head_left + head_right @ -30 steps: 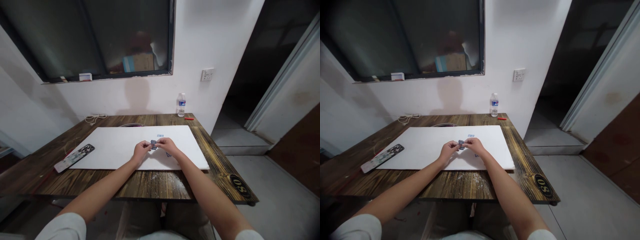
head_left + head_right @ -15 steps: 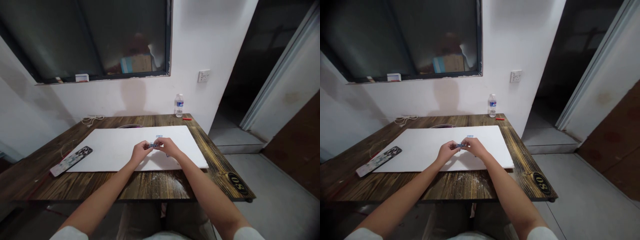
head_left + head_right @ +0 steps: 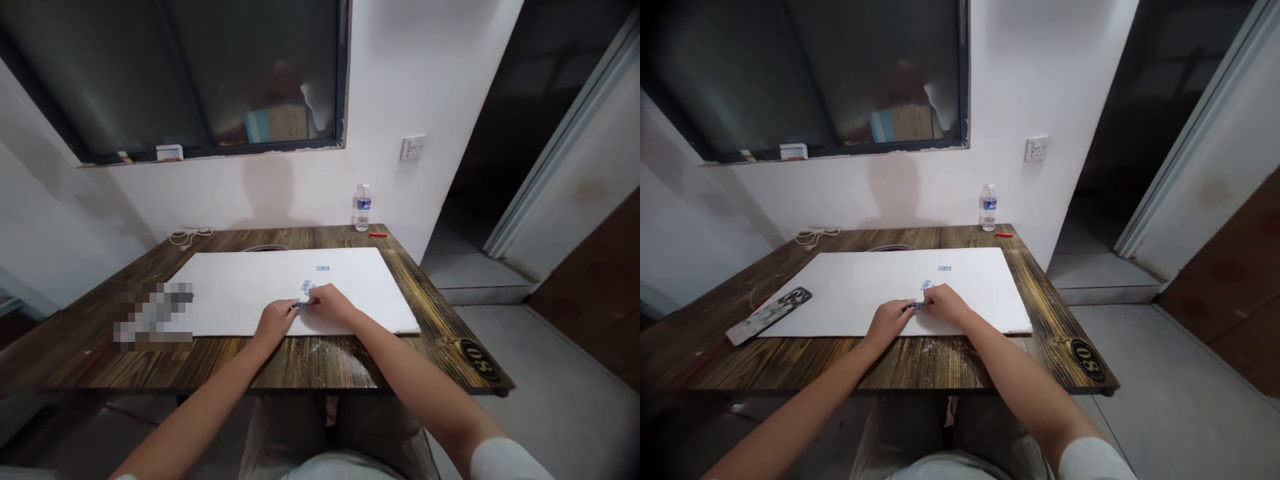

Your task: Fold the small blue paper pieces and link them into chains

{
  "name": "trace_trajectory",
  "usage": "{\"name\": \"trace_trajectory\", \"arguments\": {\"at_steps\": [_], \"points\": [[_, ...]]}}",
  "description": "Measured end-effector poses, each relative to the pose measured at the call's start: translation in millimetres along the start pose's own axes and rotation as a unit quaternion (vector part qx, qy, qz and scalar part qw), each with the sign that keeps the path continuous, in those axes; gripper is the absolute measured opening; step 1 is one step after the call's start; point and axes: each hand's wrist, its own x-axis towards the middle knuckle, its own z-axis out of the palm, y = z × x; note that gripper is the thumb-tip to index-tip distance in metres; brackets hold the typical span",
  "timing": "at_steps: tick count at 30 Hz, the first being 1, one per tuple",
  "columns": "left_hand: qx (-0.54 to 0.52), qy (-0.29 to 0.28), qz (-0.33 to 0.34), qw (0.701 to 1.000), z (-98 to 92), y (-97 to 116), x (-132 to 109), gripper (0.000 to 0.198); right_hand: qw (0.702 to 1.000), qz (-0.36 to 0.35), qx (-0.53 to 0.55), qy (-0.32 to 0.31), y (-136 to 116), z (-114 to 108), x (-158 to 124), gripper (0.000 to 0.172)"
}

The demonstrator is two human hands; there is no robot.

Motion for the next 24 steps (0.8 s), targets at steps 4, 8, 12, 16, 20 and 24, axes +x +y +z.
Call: {"name": "trace_trajectory", "arguments": {"at_steps": [4,8,12,16,20,24], "points": [[0.014,0.002,0.010,1.000,5.4,0,0,0.035,0.999,0.016,0.016,0.028,1,6,-2,0.013],[0.018,-0.010,0.012,1.000,4.2,2,0,0.037,0.999,0.014,0.039,0.029,1,5,-3,0.011],[0.017,-0.009,0.029,0.999,2.6,0,-1,0.032,0.998,-0.002,0.056,-0.024,2,-4,-1,0.028],[0.039,-0.011,0.035,0.999,3.9,-5,-1,0.035,0.996,-0.018,0.063,-0.053,6,-8,0,0.029],[0.044,-0.023,0.045,0.998,5.9,-7,0,0.034,0.997,-0.006,0.072,-0.041,9,-3,0,0.025],[0.014,-0.016,0.045,0.999,5.1,-6,0,0.031,0.994,0.006,0.105,-0.035,8,-1,-2,0.024]]}}
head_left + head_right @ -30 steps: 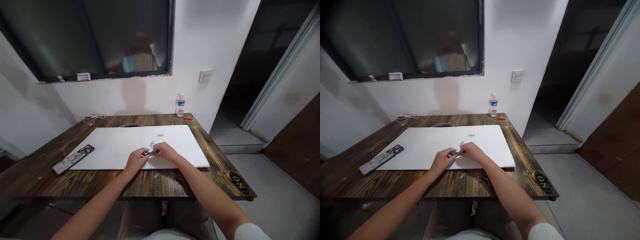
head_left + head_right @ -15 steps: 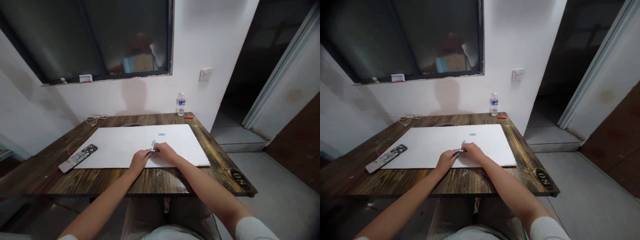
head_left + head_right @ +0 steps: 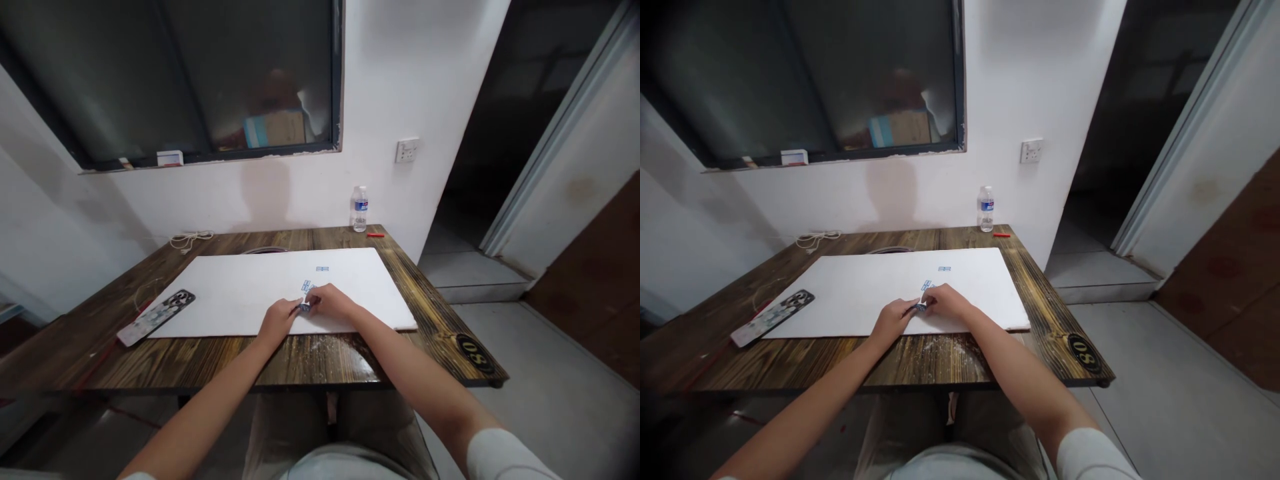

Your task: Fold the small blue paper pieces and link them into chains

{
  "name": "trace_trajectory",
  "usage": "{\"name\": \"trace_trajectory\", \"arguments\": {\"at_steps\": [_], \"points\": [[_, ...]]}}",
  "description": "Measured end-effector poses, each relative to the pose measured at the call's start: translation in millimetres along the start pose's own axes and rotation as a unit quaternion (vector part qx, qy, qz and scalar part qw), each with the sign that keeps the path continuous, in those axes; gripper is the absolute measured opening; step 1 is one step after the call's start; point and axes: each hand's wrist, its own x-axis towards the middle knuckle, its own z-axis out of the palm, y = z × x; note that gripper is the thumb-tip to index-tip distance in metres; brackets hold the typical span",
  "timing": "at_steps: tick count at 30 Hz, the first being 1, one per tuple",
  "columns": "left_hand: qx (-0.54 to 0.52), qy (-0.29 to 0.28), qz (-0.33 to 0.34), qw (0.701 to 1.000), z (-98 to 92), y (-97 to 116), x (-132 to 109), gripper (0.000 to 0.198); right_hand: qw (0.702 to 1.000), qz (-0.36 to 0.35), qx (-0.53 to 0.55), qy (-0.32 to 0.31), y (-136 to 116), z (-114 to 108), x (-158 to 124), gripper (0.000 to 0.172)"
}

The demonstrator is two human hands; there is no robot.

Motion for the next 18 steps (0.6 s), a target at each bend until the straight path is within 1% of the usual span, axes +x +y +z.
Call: {"name": "trace_trajectory", "arguments": {"at_steps": [3,6,7,9,10,13,16,18], "points": [[-0.050,0.018,-0.011,0.999,-3.3,2,-1,0.028,1.000,0.004,0.022,0.007,-3,0,-1,0.018],[-0.126,0.060,-0.060,0.988,-8.0,6,0,0.030,0.997,0.019,0.056,0.043,-4,0,2,0.007],[-0.155,0.076,-0.082,0.982,-9.5,8,1,0.035,0.994,0.030,0.087,0.063,-5,0,3,0.008],[-0.213,0.093,-0.117,0.966,-11.3,12,5,0.047,0.979,0.049,0.174,0.099,-5,1,7,0.022],[-0.241,0.091,-0.125,0.958,-11.5,14,7,0.049,0.968,0.054,0.218,0.111,-6,2,8,0.028],[-0.318,0.066,-0.150,0.934,-8.3,22,17,0.033,0.943,0.051,0.305,0.124,-8,1,10,0.037],[-0.391,0.095,-0.185,0.897,-2.0,32,31,0.033,0.932,0.044,0.333,0.138,-8,-2,12,0.036],[-0.453,0.108,-0.200,0.862,1.5,38,41,0.035,0.927,0.044,0.340,0.152,-5,-7,14,0.036]]}}
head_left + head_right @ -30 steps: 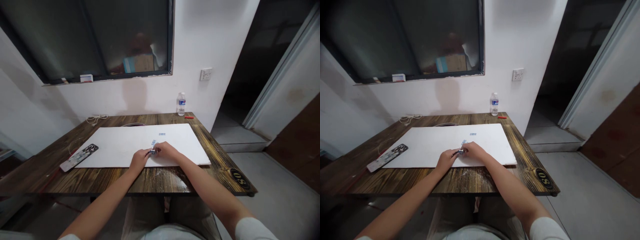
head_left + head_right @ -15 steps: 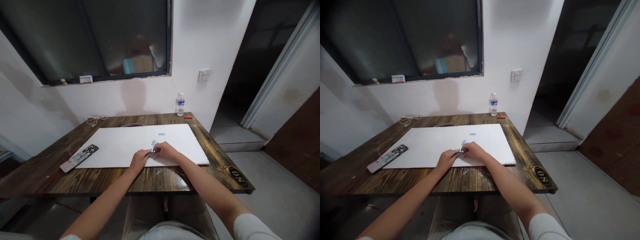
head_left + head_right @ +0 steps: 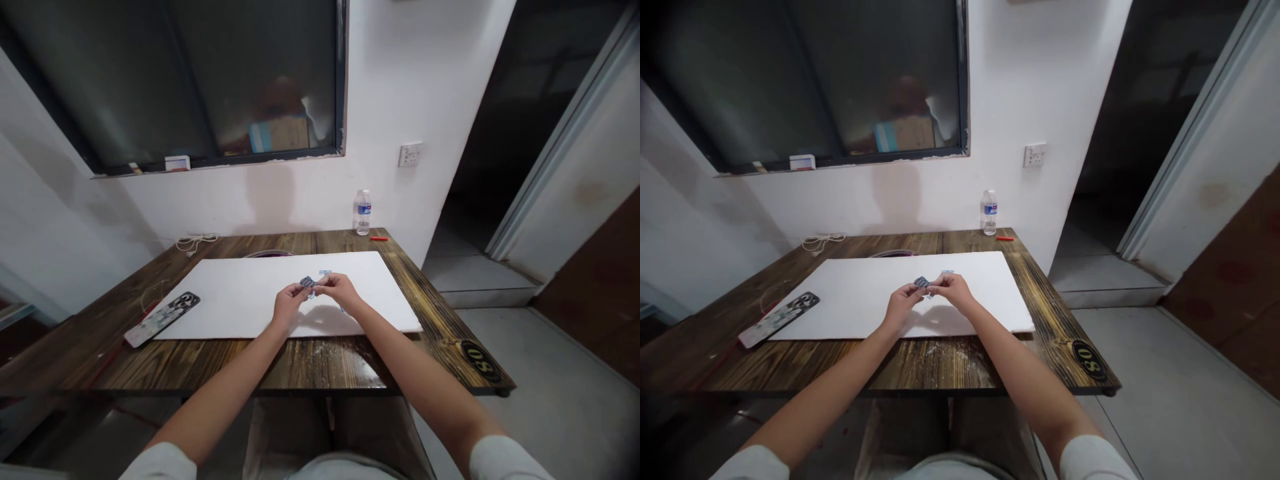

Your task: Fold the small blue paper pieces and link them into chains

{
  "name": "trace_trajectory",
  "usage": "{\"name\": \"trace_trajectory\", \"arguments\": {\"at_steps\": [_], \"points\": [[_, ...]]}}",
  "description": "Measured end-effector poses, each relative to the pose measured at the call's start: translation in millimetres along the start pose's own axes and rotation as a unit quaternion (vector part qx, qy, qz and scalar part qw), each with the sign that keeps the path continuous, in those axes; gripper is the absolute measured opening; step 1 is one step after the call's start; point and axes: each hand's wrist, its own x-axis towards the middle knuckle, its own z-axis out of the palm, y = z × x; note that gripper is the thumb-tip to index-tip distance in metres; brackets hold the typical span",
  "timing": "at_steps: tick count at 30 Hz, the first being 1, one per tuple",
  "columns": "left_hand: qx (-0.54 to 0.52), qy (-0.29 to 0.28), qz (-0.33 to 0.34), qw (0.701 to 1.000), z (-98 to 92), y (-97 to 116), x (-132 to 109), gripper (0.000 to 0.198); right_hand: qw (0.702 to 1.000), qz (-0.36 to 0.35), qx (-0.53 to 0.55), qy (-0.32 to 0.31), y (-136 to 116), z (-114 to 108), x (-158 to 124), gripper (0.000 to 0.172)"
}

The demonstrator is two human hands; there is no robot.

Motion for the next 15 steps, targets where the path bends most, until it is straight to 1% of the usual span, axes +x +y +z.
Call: {"name": "trace_trajectory", "arguments": {"at_steps": [2,3,5,6,7,8,10,11,12,13,14,15], "points": [[-0.041,0.007,-0.005,0.999,7.8,3,7,0.037,1.000,0.004,-0.003,0.004,-3,-9,4,0.038],[-0.044,-0.004,-0.002,0.999,10.3,4,11,0.037,1.000,0.009,-0.016,0.001,-5,-15,6,0.038],[-0.032,-0.016,-0.004,0.999,12.1,4,19,0.036,0.996,0.023,-0.085,-0.028,-13,-31,7,0.037],[-0.023,-0.016,-0.011,1.000,11.6,2,23,0.037,0.988,0.027,-0.148,-0.040,-18,-40,7,0.036],[-0.016,-0.012,-0.015,1.000,10.2,0,26,0.037,0.970,0.032,-0.233,-0.064,-22,-49,7,0.035],[-0.010,-0.008,-0.020,1.000,8.2,-4,28,0.038,0.942,0.030,-0.322,-0.087,-27,-57,5,0.034],[-0.001,0.003,-0.027,1.000,3.4,-12,30,0.039,0.867,0.049,-0.479,-0.128,-32,-69,3,0.040],[0.000,0.011,-0.028,1.000,1.1,-16,31,0.039,0.829,0.067,-0.536,-0.144,-33,-72,2,0.042],[-0.003,0.015,-0.034,0.999,-1.0,-19,30,0.039,0.795,0.082,-0.580,-0.157,-32,-73,1,0.044],[-0.006,0.018,-0.043,0.999,-2.7,-22,30,0.039,0.768,0.093,-0.612,-0.164,-31,-72,0,0.045],[-0.010,0.018,-0.052,0.998,-4.0,-24,29,0.039,0.750,0.100,-0.631,-0.171,-29,-70,0,0.046],[-0.016,0.018,-0.061,0.998,-5.0,-25,29,0.040,0.738,0.103,-0.642,-0.178,-28,-68,0,0.046]]}}
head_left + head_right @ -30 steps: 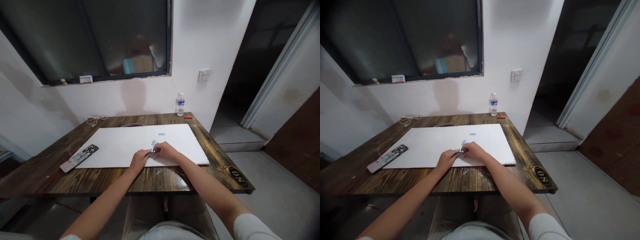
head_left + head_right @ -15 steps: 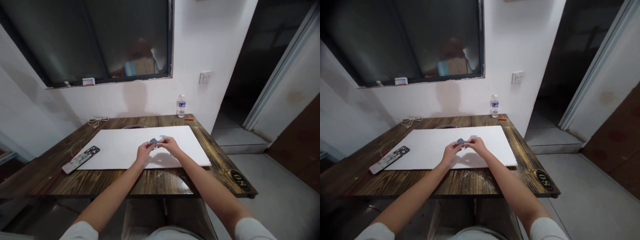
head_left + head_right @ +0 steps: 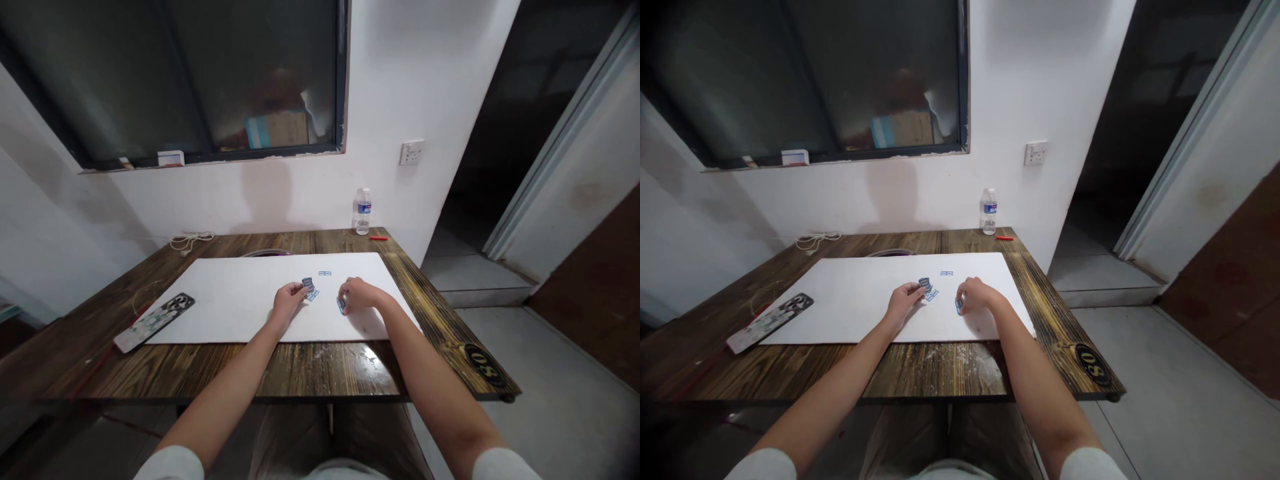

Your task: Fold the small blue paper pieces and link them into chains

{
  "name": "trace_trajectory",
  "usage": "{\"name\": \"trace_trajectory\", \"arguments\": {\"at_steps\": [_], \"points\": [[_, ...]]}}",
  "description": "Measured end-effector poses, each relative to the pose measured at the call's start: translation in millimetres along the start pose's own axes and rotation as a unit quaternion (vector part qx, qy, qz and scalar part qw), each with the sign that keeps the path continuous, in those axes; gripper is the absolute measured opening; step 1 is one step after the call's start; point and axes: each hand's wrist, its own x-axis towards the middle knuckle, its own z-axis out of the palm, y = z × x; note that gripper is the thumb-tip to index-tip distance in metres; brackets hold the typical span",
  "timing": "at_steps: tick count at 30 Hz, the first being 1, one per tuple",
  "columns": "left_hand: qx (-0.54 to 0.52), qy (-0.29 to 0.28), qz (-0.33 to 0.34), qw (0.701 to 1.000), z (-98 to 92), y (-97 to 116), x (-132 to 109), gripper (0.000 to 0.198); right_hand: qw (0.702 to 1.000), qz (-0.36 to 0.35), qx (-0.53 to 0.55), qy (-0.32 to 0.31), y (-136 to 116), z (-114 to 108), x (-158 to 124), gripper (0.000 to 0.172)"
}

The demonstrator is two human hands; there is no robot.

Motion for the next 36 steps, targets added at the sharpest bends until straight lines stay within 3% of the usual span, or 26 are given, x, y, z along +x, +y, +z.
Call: {"name": "trace_trajectory", "arguments": {"at_steps": [5,10,12,16,20,27,31,36], "points": [[-0.022,0.009,-0.032,0.999,-2.7,1,2,0.044,0.999,0.000,0.037,-0.004,-4,4,2,0.042],[0.012,-0.016,-0.023,1.000,-2.8,3,0,0.041,0.984,-0.008,0.178,0.016,-3,5,2,0.010],[0.039,-0.029,-0.029,0.998,-2.5,4,-2,0.041,0.965,-0.027,0.259,0.044,-8,7,5,0.006],[0.089,-0.065,-0.025,0.994,-3.4,9,-5,0.043,0.893,-0.052,0.415,0.166,-24,16,12,0.022],[0.119,-0.115,-0.015,0.986,-6.4,11,-7,0.043,0.881,-0.046,0.379,0.278,-38,25,14,0.030],[0.100,-0.164,0.014,0.981,-7.9,13,-9,0.037,0.887,-0.078,0.333,0.311,-46,30,12,0.030],[0.042,-0.088,0.018,0.995,-8.2,12,-4,0.037,0.893,-0.026,0.335,0.300,-44,32,16,0.026],[0.007,0.056,-0.015,0.998,-16.4,8,7,0.039,0.968,-0.028,0.126,0.215,-49,39,15,0.037]]}}
